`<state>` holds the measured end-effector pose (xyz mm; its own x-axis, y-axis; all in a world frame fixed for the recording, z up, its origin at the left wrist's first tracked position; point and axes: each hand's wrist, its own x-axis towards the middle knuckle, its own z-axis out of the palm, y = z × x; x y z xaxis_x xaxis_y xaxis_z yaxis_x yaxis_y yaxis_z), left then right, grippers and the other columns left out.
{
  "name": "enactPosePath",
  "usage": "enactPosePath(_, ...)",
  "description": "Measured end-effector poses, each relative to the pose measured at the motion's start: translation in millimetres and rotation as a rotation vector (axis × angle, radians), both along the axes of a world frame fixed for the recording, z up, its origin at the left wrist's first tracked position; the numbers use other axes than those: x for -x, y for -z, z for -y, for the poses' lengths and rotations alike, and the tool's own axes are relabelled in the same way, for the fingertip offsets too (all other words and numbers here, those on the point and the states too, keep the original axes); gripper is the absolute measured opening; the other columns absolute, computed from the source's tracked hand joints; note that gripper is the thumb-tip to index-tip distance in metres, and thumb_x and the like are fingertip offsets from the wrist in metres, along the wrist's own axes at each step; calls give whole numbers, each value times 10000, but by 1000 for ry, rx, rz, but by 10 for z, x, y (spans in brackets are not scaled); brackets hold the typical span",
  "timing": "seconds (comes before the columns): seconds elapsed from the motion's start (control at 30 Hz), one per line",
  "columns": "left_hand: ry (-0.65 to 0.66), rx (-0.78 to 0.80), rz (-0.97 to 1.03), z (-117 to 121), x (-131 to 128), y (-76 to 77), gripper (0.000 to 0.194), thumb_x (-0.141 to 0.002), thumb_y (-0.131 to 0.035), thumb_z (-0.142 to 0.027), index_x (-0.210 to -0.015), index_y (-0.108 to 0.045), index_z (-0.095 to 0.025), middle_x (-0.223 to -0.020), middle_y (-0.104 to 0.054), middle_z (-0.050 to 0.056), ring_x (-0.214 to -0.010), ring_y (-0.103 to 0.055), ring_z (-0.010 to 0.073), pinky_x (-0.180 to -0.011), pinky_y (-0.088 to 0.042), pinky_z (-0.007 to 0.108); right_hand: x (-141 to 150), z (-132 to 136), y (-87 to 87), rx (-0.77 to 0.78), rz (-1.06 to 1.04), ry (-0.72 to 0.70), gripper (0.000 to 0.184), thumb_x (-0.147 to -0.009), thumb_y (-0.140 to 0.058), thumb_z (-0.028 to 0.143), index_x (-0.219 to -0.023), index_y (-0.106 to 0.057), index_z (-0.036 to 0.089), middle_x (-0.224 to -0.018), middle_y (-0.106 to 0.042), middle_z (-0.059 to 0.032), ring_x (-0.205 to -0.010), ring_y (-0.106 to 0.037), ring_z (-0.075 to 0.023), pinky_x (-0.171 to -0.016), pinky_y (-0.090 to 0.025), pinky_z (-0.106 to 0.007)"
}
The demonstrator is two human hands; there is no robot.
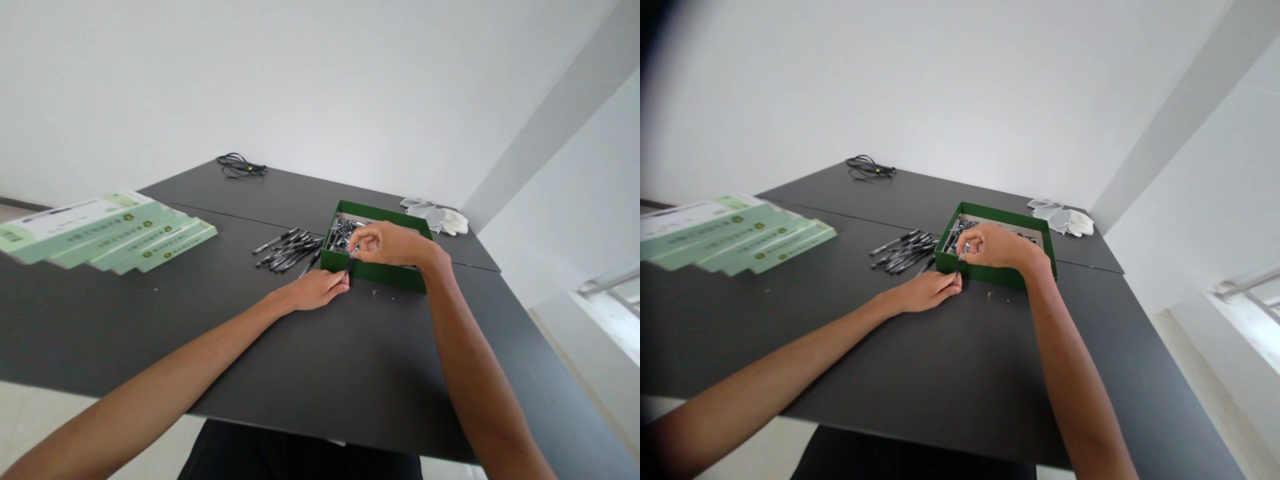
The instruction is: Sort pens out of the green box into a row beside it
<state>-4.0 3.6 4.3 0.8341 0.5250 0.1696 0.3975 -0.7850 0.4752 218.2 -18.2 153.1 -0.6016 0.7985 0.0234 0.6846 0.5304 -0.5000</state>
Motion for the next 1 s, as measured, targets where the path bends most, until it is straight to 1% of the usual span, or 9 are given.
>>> enactPosePath(0.13, -1, 2, 17, -2, -2, 1, 266, -1081, -401, -397, -1006, -571, -207, -972, -703, 69, -889, -677, 221, -815, -490, 320, 22, -37, 57, 0, -5, -3, 97, -843, -684, 276, -891, -715, 199, -722, -646, 13, -672, -556, -133, -642, -379, -274)
enactPosePath(0.27, -4, 17, 8, 4, -2, -10, 272, -1082, -403, -412, -1005, -571, -213, -954, -699, 59, -869, -678, 217, -800, -486, 315, 56, -39, 85, -22, 35, 84, 343, -915, -648, 469, -710, -645, 194, -632, -551, 17, -628, -477, -128, -606, -306, -299)
enactPosePath(0.33, -5, 15, 7, 7, 0, -14, 280, -1084, -400, -420, -1006, -572, -214, -952, -698, 58, -868, -677, 218, -793, -483, 316, 60, -19, 61, -21, 33, 117, 371, -919, -645, 517, -734, -653, 195, -639, -545, 17, -628, -460, -128, -600, -292, -300)
enactPosePath(0.53, 0, 5, 1, 6, 1, -14, 270, -1084, -394, -405, -1002, -562, -209, -977, -694, 64, -876, -668, 218, -797, -480, 317, 5, 25, -33, -32, -8, 76, 211, -897, -676, 397, -952, -711, 197, -656, -554, 30, -615, -470, -126, -608, -318, -286)
enactPosePath(0.67, 3, 8, -3, 5, 0, -17, 271, -1087, -385, -405, -1008, -555, -210, -983, -692, 64, -886, -668, 215, -807, -482, 315, -5, 21, -22, -9, -38, 21, 200, -833, -697, 273, -1020, -722, 208, -716, -608, 25, -654, -514, -129, -634, -354, -275)
enactPosePath(0.8, -10, 4, -26, 10, -4, -21, 277, -1091, -371, -402, -1016, -557, -210, -978, -698, 67, -890, -673, 222, -808, -482, 321, 18, 7, 15, 10, -29, -8, 166, -814, -659, 212, -959, -740, 203, -700, -605, 26, -640, -502, -125, -625, -342, -273)
enactPosePath(0.9, -15, 1, -25, 11, -5, -19, 278, -1091, -369, -397, -1014, -560, -210, -978, -702, 67, -895, -675, 224, -806, -483, 321, 40, -17, 52, 1, -7, 3, 96, -831, -672, 249, -891, -714, 188, -688, -591, 25, -625, -485, -119, -617, -316, -275)
enactPosePath(0.93, -13, 1, -23, 10, -5, -17, 280, -1091, -370, -400, -1015, -562, -210, -977, -702, 66, -894, -676, 221, -803, -483, 318, 46, -26, 65, -6, 6, 14, 103, -847, -679, 286, -848, -694, 184, -686, -587, 23, -624, -478, -118, -617, -306, -278)
enactPosePath(1.0, -6, -2, -24, 5, -5, -9, 283, -1091, -373, -407, -1021, -566, -211, -977, -701, 62, -889, -676, 216, -800, -485, 312, 56, -41, 86, -14, 26, 36, 226, -879, -686, 377, -774, -645, 180, -688, -579, 18, -633, -469, -117, -621, -290, -284)
